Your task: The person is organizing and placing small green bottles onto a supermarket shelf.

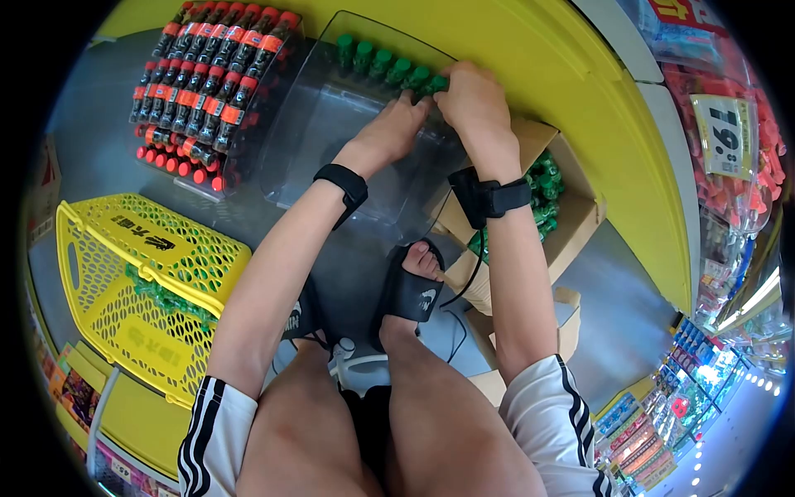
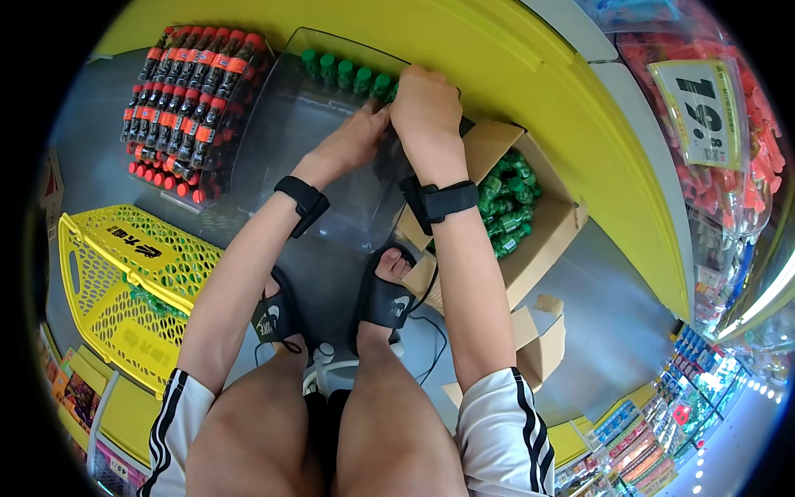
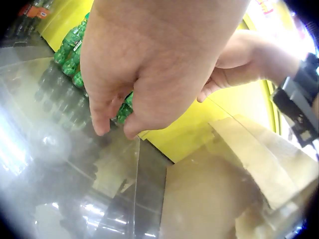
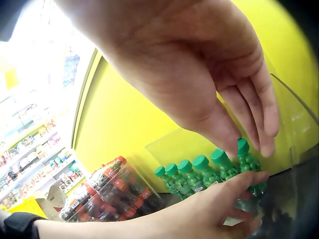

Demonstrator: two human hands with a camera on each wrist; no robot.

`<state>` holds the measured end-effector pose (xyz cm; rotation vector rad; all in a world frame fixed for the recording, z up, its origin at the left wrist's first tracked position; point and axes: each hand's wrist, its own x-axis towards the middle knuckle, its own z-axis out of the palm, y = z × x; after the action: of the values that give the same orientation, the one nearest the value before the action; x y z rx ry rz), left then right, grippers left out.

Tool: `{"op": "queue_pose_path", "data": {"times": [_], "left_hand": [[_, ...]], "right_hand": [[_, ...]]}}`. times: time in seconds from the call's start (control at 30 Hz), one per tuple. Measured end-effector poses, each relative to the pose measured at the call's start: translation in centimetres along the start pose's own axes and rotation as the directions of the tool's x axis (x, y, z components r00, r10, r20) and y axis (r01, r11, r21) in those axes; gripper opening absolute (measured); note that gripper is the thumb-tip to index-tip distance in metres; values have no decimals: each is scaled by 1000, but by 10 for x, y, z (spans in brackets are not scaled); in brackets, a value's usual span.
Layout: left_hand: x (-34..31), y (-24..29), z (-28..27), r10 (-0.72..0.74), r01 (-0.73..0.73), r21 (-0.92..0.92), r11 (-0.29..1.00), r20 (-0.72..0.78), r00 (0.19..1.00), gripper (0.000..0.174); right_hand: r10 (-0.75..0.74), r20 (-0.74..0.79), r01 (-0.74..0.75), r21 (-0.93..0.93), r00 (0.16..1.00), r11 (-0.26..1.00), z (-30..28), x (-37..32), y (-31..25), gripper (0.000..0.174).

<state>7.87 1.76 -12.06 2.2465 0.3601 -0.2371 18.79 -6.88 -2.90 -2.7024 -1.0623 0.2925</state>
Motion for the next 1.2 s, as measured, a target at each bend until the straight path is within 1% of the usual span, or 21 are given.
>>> {"op": "queue_pose_path", "data": {"times": [0.07,0.1,0.27,0.43,0.5,0.57,0.6,0.67,0.7,0.77,0.8,0.83,0.87,0.9,0.97,1.0,1.03,1.07,1.1,1.17,1.2], "left_hand": [[2,-4,8,23,-21,33,999,-66,998,69],[2,-3,8,24,-21,34,999,-66,998,69],[0,3,2,-24,25,47,999,-30,999,74],[1,2,3,-32,32,55,998,10,999,72],[-1,3,3,-23,22,55,998,7,1000,71],[-4,6,1,53,-53,5,999,-63,997,52],[-4,8,0,54,-54,6,999,-62,997,52],[-2,11,-3,123,-141,-113,984,-153,981,31],[-5,20,-10,124,-142,-112,984,-152,981,31],[-15,43,-27,59,-88,-200,976,-146,988,21],[-17,48,-27,61,-90,-200,976,-145,987,21],[-18,52,-26,91,-144,-252,957,-210,973,20],[-19,56,-24,116,-200,-301,933,-275,955,21],[-24,64,-26,117,-200,-301,932,-274,955,21],[-36,81,-32,205,-308,-414,857,-276,939,22],[-38,84,-28,208,-309,-413,857,-272,939,22],[-39,87,-24,273,-382,-404,831,-302,913,22],[-40,89,-20,335,-452,-394,800,-331,882,22],[-41,93,-21,338,-453,-397,798,-328,882,22],[-42,101,-22,406,-461,-294,837,-230,884,19],[-43,107,-24,411,-464,-296,835,-225,883,19]], "right_hand": [[10,19,-10,-4,1000,1000,-1,2,-1,28],[19,38,-19,-9,999,1000,-2,3,-1,30],[25,54,-25,-6,998,1000,-2,3,0,32],[40,39,-42,34,998,999,-16,-4,-9,34],[83,110,-93,85,990,992,-24,-3,-13,35],[82,83,-93,132,993,987,-28,-4,-15,33],[83,56,-91,179,995,980,-30,-5,-15,31],[77,50,-86,211,996,974,-34,-8,-16,31],[70,45,-79,241,997,967,-36,-10,-16,30],[49,30,-56,273,998,961,-47,-22,-18,28],[27,14,-31,303,1000,953,-54,-29,-19,26],[29,13,-32,302,999,953,-62,-36,-19,26],[-49,17,42,299,999,953,-70,-42,-17,25],[-127,21,115,297,992,948,-77,-49,-14,24],[-154,24,137,337,988,932,-88,-64,-5,22],[-182,26,159,375,983,913,-93,-72,-1,19],[-178,25,156,376,984,914,-99,-80,4,19],[-180,9,166,340,984,926,-105,-88,9,16],[-180,-5,173,304,984,937,-112,-97,14,13],[-151,17,140,284,988,949,-124,-111,24,11],[-173,18,163,254,985,953,-126,-118,32,11]]}}
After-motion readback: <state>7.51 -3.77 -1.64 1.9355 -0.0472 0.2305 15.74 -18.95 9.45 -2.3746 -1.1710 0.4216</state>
